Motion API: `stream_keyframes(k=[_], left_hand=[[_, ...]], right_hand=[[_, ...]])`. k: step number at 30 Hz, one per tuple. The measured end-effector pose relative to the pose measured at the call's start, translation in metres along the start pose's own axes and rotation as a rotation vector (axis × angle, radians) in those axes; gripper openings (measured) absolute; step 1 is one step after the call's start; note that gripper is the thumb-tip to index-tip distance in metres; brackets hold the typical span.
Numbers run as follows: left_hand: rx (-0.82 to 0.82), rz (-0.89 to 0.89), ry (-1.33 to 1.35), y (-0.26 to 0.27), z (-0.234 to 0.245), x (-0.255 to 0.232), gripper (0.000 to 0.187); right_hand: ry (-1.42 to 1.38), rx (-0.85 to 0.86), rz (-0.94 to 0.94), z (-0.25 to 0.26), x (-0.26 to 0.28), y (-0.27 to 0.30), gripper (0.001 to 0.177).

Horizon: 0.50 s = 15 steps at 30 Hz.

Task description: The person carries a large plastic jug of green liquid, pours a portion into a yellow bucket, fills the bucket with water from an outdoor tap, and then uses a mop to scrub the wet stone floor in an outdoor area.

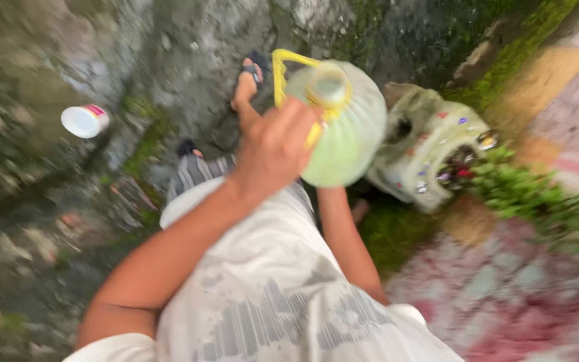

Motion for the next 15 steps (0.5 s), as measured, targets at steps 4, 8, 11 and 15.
stream_keyframes(k=[4,8,11,15], left_hand=[[-0.115,0.092,-0.136,-0.088,0.005,0.042,0.019],[-0.105,0.238,-0.087,-0.151,0.013,0.092,0.023],[-0.096,0.231,-0.077,-0.190,0.030,0.132,0.024],[-0.330,0.360,0.041,-0.235,0.046,0.194,0.042]], right_hand=[[-0.467,0.195,-0.272,0.002,0.058,-0.093,0.053],[-0.752,0.291,-0.457,0.008,0.111,-0.163,0.059],[-0.816,0.345,-0.514,0.009,0.148,-0.232,0.064],[-0.848,0.414,-0.572,-0.005,0.188,-0.317,0.070]])
Point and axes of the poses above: each hand's wrist, its own y-axis away from the middle knuckle, its own z-axis out of the back of the hand, x = y × z, the point moved 7 cm from there along -y, towards the middle knuckle, and after that the axes turned 9 degrees about -z, right-handed, at the moved point
